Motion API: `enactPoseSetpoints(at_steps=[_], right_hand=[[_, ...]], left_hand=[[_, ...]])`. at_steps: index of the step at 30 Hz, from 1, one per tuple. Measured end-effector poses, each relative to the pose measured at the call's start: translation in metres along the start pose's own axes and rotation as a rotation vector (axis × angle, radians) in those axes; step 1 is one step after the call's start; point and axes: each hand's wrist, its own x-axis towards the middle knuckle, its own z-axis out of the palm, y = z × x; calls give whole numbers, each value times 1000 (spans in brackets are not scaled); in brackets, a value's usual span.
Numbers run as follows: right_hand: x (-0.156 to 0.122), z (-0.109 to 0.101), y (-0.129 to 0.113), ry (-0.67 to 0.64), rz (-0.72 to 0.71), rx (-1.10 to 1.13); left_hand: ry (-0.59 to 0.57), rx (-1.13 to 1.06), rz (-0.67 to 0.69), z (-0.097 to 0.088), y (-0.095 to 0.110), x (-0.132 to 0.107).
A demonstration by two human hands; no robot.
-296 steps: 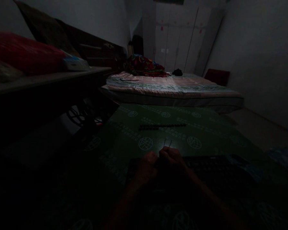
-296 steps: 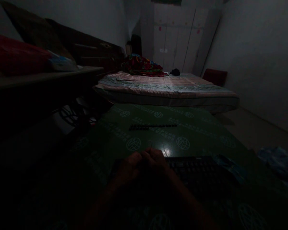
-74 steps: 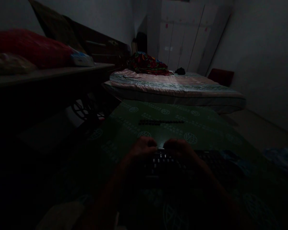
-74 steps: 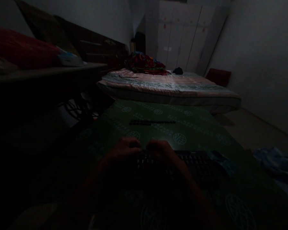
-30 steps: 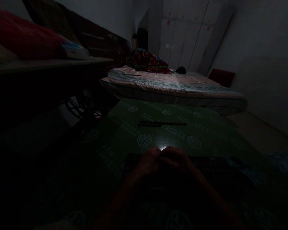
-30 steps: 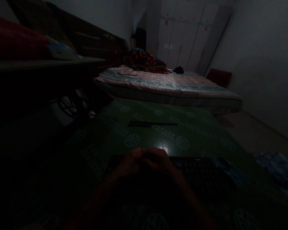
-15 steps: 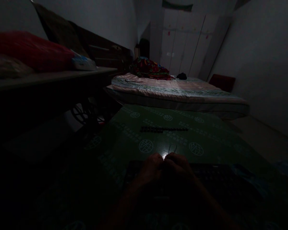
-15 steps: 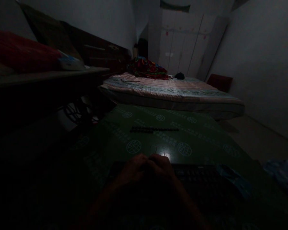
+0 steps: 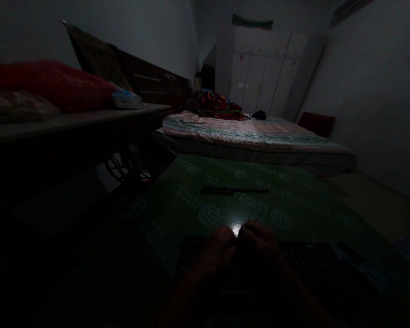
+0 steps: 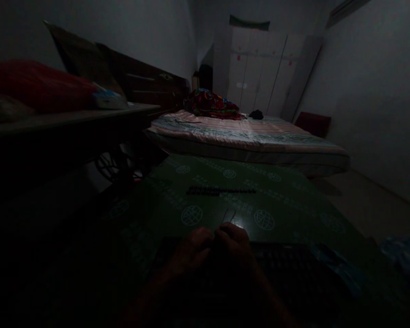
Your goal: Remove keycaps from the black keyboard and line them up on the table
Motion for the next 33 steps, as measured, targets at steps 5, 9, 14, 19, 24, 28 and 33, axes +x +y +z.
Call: enactPoseSetpoints(at_steps=[5,9,14,19,24,28,33], right_hand=[[0,-4,-5,-8,-57,81],[3,-10,-8,-53,-206,-64],[5,-11,-8,-29,-393,-334],[2,-10,-13,79,-571,-555],[-5,-10,-19,-28,-643,-641],[-6,-7,-14,-118,-564,-716],[-2,-6,-12,-163,-538,-750]], left_hand=[[60,-189,-97,-1,9,1],[126,-435,-259,-7,21,2],[149,-624,-347,-11,25,1],[218,-716,-453,-19,24,1],[173,-875,-452,-25,20,-3],[149,-1122,-388,-20,14,-5],[164,-1219,-388,-18,14,-5]])
